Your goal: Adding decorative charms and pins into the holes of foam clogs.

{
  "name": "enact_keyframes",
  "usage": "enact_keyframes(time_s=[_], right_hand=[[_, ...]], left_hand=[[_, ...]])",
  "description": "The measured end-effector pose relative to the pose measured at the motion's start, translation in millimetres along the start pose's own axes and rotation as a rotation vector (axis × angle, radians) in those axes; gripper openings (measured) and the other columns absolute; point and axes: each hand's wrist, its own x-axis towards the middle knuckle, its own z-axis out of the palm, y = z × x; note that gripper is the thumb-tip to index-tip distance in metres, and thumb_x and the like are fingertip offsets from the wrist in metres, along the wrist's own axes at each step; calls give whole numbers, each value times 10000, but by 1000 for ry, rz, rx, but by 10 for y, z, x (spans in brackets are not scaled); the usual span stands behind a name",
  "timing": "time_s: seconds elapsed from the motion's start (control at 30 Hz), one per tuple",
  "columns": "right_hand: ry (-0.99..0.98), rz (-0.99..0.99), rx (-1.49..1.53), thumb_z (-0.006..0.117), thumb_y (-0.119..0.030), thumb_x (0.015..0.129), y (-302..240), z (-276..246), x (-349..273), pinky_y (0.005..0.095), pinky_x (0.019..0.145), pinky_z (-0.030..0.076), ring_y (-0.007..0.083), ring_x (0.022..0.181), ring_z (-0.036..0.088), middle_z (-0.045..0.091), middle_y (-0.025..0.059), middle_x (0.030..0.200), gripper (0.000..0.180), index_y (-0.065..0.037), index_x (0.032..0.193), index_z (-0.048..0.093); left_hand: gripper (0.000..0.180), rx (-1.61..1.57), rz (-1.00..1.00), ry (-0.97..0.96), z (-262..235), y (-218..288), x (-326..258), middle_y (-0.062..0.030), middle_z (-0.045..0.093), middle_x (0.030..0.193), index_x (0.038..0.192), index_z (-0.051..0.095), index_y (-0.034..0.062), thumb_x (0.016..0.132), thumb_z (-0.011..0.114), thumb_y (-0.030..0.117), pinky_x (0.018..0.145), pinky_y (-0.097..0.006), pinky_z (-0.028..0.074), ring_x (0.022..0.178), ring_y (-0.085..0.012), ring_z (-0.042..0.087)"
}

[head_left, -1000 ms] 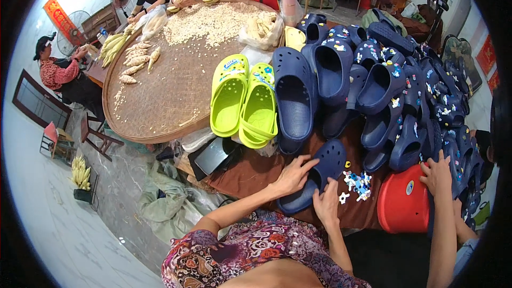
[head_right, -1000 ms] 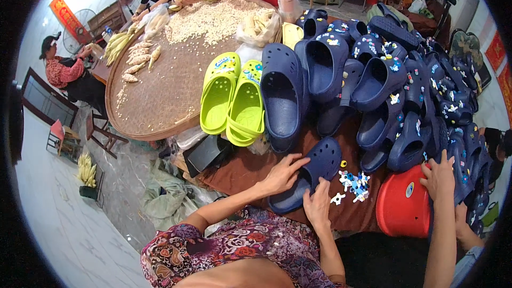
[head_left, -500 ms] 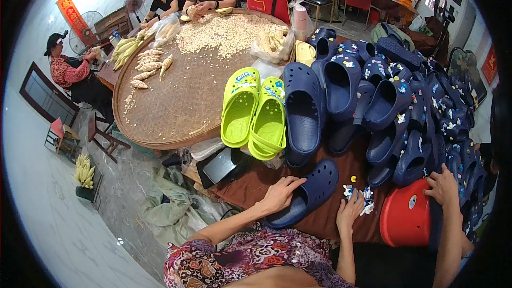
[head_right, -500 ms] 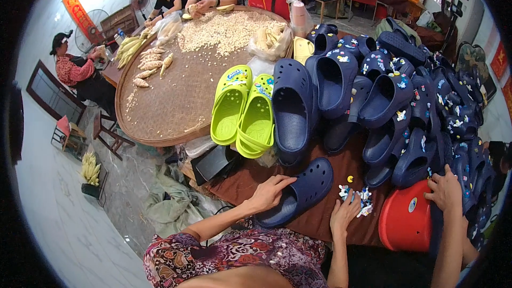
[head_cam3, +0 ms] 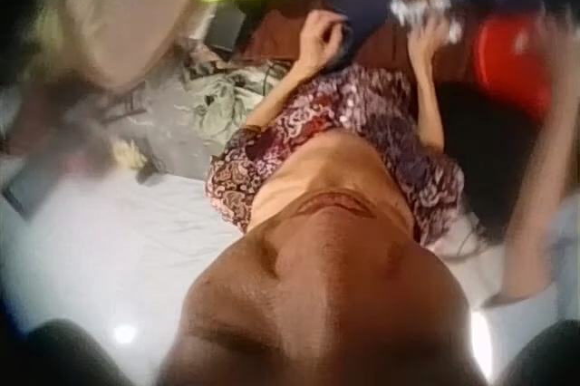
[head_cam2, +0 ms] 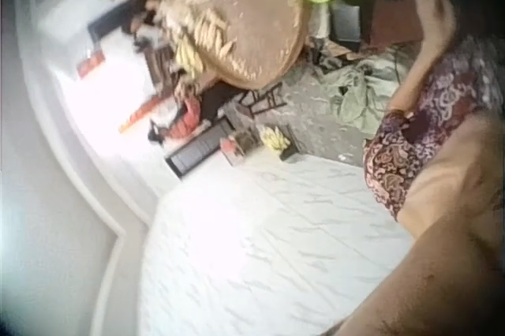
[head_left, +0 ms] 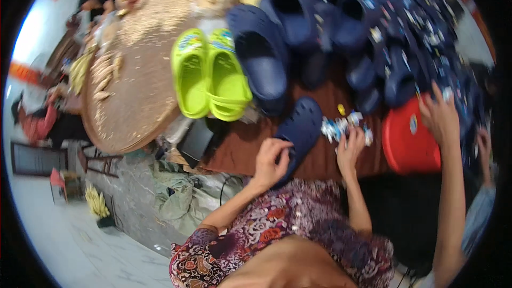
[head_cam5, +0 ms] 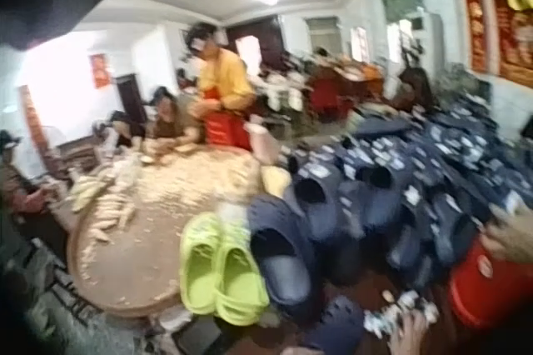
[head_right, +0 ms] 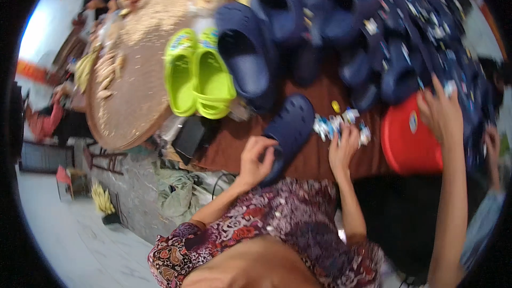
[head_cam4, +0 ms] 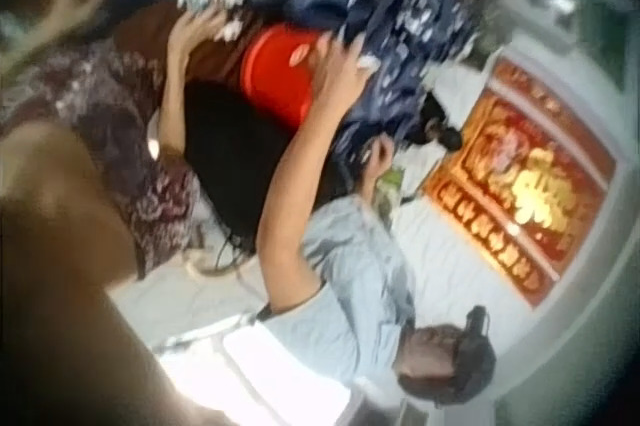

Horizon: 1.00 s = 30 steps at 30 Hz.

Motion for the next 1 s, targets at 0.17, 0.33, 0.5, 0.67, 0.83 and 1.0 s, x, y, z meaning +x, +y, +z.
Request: enact_keyframes(time_s=[0.17,0.33,0.5,0.67,0.83,1.0], right_hand=[[44,88,-121,586,-222,933,224,32,-13,532,1093,257,459,1295,354,411,286,1359,577,52,1395,372],[-128,60,36,573,-199,938,113,100,-153,527,1117,242,443,1346,314,383,278,1407,531,56,1369,399],[-22,9,-32,549,-139,922,72,-15,-39,505,1032,314,405,1256,389,409,227,1364,492,10,1373,422],[82,222,-98,459,-227,993,690,-37,58,537,1120,233,445,1351,321,344,275,1458,546,69,1430,318],[-106,249,-32,412,-264,1011,628,136,-11,530,1155,194,439,1419,239,337,292,1476,551,89,1424,321],[-39,93,102,468,-163,980,238,138,55,488,1069,323,415,1275,423,467,247,1347,406,31,1337,458]], left_hand=[[106,-215,-302,-181,99,-138,-134,-103,638,905,972,653,6,869,649,33,701,-284,506,785,-174,639],[320,-331,-435,-245,296,-299,-268,-83,623,955,1158,549,-45,895,658,98,806,-279,502,893,-140,614],[308,-644,-786,-208,327,-194,-41,24,592,952,1167,573,4,927,656,179,772,-212,438,848,-60,539],[207,-962,-978,-99,369,-334,23,-15,631,981,1063,589,41,949,633,207,769,-241,450,878,-87,581],[160,-1167,-1106,-80,417,-327,69,18,628,1033,1018,579,117,920,656,218,784,-280,447,925,-115,595],[157,-1143,-1071,-3,397,-423,-33,35,625,1028,1020,576,134,908,658,207,786,-288,443,946,-113,588]])
